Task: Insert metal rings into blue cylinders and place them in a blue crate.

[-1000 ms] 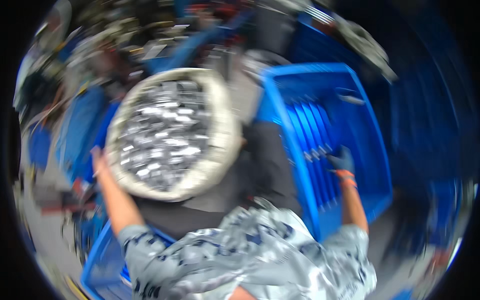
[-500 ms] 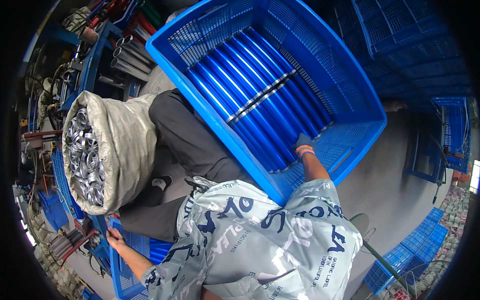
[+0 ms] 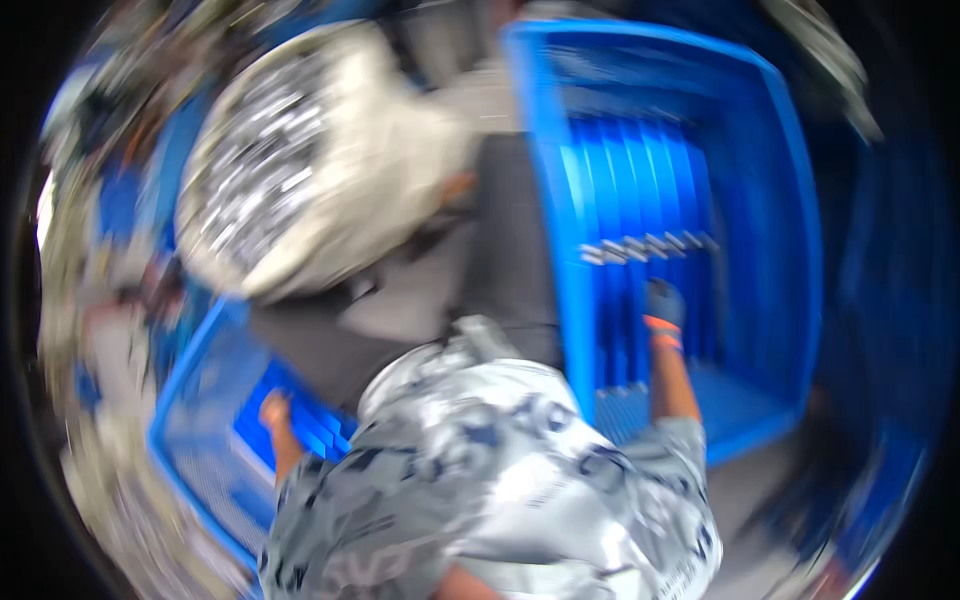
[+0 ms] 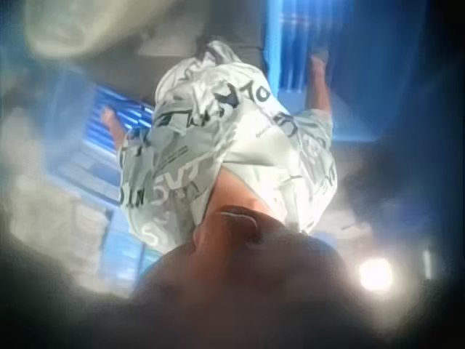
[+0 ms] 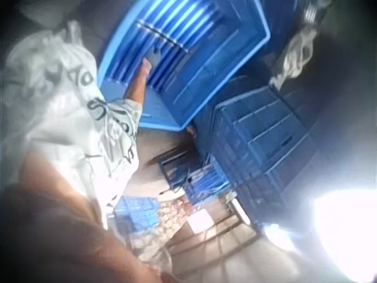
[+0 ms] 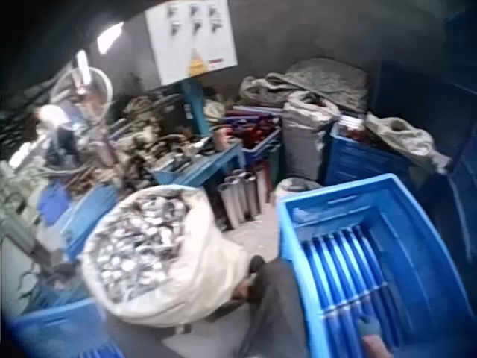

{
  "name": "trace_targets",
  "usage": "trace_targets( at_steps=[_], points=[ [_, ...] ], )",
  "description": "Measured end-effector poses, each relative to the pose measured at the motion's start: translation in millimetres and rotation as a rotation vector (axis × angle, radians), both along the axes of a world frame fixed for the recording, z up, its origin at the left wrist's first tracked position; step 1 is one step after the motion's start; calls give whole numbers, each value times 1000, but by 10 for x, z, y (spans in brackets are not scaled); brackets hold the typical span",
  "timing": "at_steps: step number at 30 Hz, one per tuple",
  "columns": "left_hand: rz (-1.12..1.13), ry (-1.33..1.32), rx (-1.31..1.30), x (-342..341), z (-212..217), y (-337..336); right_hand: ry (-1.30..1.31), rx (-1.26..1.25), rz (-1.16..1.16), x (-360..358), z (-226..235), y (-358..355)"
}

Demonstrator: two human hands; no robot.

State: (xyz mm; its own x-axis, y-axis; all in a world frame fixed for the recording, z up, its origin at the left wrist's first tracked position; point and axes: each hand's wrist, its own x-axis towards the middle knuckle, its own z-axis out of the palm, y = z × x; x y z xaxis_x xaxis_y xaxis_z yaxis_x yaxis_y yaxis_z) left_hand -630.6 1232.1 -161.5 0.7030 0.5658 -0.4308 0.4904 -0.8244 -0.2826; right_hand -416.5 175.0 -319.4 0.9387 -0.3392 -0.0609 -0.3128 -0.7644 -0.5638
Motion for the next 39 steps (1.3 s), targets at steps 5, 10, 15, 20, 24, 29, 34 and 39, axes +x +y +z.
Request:
trace_targets(
  at_steps=[5, 10, 15, 20, 24, 29, 34, 39],
  points=[
    [29, 187, 12, -1559, -850, -391, -206, 480, 81, 2127, 1213, 985],
    [1062, -329, -257, -2449, -1703, -1536, -494, 665, 461, 3071, 3000, 3031],
    [1510, -870, -219, -2049, -2075, -1797, -400, 421, 1071, 3211, 4099, 4801],
    [1505, -948, -67, -2158, -1906, -1071, -121, 72, 1359, 2754, 4356, 6004],
    [1551, -1002, -369, -1410, -1883, -1025, -138, -321, 1482, 2739, 4509, 6036],
    [1428, -630, -178, -1274, -1590, -905, -148, -298, 1461, 2764, 4413, 6069],
    [1797, -1168, -1102, -1276, -1075, -615, -240, -243, 1543, 2818, 4429, 6168],
    [1463, -1640, -1424, -870, -287, -805, -333, -114, 1548, 2755, 4537, 6171]
  ],
)
